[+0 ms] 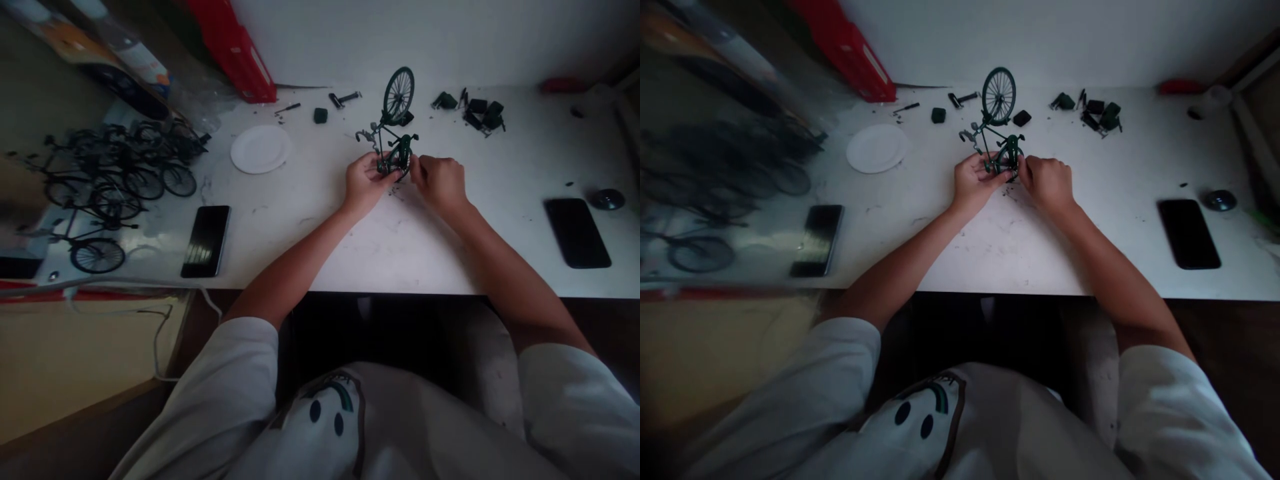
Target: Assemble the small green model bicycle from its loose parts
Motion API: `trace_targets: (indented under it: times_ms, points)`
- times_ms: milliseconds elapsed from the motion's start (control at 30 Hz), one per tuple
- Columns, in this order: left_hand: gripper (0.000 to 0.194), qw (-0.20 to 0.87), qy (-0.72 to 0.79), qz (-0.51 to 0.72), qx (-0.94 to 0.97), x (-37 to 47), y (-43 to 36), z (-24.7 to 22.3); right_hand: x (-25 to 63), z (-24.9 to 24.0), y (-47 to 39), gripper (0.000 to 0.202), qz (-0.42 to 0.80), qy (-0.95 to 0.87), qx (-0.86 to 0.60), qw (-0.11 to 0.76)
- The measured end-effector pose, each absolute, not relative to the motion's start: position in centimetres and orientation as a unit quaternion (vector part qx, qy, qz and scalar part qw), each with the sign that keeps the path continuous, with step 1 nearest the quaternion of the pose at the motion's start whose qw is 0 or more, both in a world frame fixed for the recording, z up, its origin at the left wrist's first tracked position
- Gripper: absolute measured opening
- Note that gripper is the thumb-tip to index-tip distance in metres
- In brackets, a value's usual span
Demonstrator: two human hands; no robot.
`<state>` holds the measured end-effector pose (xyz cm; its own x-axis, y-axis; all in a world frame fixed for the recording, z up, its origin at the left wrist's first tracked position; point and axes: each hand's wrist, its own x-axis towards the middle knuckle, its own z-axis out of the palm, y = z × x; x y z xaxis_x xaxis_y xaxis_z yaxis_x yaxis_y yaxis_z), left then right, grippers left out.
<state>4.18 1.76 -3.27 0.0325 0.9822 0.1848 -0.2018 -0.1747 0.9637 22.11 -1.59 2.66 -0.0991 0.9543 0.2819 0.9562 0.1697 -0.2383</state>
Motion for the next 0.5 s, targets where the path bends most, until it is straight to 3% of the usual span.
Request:
trace_targets:
  times_ms: [67, 233, 500]
  points:
    - [0.037, 0.509, 0.387, 0.584, 0.5, 4.1, 1.9, -3.3, 22.2, 2.7, -1.7, 0.055, -0.002, -0.744, -0.636, 0.203]
    - [0.038, 0.499, 0.413, 0.589, 0.483, 3.8, 2.7, -3.7, 22.3, 3.1, -2.1, 0.028, -0.008, -0.787, -0.577, 0.22]
    - [0.044, 0.508, 0.375, 0.597, 0.496, 3.4, 3.0, -4.2, 22.2, 4.0, -2.3, 0.031, -0.053, -0.811, -0.553, 0.183]
